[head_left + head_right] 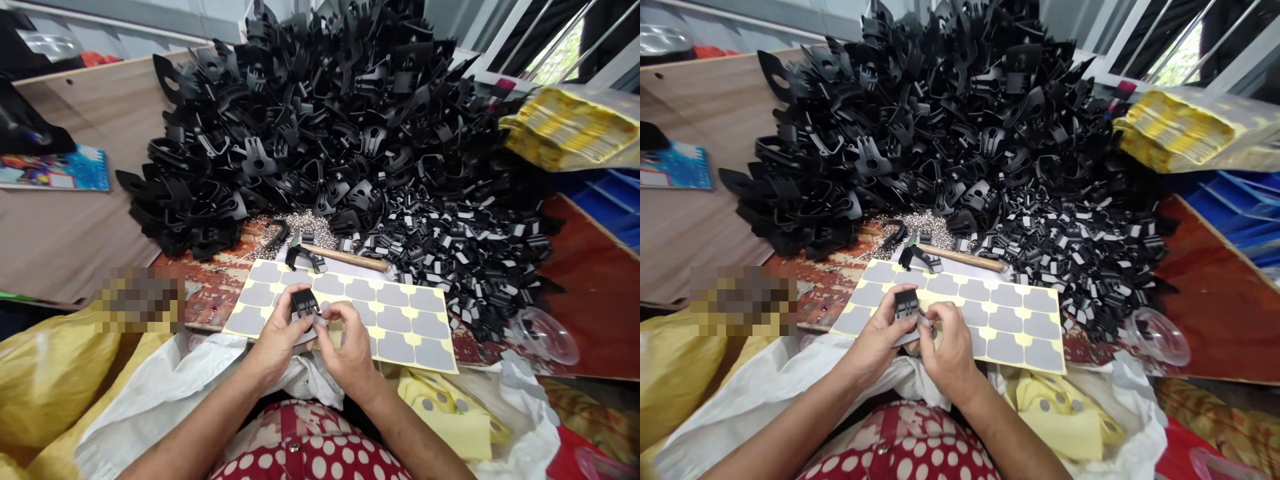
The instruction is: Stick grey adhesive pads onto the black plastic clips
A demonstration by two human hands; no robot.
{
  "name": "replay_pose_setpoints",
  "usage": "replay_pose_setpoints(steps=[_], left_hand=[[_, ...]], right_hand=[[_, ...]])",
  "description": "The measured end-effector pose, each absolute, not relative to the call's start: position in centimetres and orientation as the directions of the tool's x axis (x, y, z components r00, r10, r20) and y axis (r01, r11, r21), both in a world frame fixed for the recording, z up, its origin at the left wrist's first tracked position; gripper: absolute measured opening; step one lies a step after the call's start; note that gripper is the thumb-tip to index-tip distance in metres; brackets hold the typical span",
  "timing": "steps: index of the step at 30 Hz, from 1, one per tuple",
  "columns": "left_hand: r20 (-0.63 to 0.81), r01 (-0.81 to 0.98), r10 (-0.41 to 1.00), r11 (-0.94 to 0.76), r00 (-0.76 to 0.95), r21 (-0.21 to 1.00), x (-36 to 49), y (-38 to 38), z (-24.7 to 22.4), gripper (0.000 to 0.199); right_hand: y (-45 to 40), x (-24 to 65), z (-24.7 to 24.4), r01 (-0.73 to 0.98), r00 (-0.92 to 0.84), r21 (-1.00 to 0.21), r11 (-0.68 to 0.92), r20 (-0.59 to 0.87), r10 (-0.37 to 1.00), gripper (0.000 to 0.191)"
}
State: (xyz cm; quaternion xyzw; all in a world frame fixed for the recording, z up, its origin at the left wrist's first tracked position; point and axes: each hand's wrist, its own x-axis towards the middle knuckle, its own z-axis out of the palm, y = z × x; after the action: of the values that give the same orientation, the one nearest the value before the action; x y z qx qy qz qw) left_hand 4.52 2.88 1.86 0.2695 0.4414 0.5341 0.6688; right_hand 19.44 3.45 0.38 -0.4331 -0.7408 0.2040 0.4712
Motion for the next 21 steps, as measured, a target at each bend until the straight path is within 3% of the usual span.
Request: replay_pose_setpoints(steps=[5, 8, 10, 13, 17, 19, 21], left_hand=[[-0.119, -0.184, 0.977, 0.086, -0.178, 0.979, 4.2, 2.3, 0.2, 0.045], [0.036, 0.085, 0.986, -0.022, -0.164, 0.996, 1.3, 0.9, -0.7, 0.038], [0.158, 0.335, 0.986, -0.131, -0.052, 0.933, -1.6, -0.6, -1.5, 0.036], [0.255, 0.642, 0.941, -0.339, 0.225, 0.687, -5.7, -2.9, -2.7, 0.047], [0.257, 0.822, 0.902, -0.423, 0.346, 0.38, -7.9, -5.2, -3.5, 0.042], [0.284, 0.828, 0.897, -0.427, 0.338, 0.363, -7.7, -5.7, -3.2, 0.039], [0.284, 0.793, 0.915, -0.394, 0.288, 0.464, -7.1, -5.7, -2.6, 0.036]], right_hand=[[3.0, 19.4, -0.8, 0.583, -0.309, -0.436, 0.685, 0.661, 0.684, 0.058], [4.1, 21.0, -0.2, 0.725, -0.331, -0.35, 0.593, 0.578, 0.746, 0.055], [5.3, 22.4, 1.1, 0.779, -0.349, -0.382, 0.497, 0.394, 0.85, 0.046], [7.2, 23.4, 3.6, 0.774, -0.45, -0.413, 0.481, 0.177, 0.875, 0.023], [9.5, 20.7, 5.2, 0.766, -0.439, -0.378, 0.52, 0.284, 0.852, 0.03], [11.1, 18.6, 4.4, 0.751, -0.388, -0.414, 0.514, 0.354, 0.851, 0.042], [13.0, 16.9, 2.9, 0.713, -0.319, -0.504, 0.488, 0.386, 0.866, 0.047]])
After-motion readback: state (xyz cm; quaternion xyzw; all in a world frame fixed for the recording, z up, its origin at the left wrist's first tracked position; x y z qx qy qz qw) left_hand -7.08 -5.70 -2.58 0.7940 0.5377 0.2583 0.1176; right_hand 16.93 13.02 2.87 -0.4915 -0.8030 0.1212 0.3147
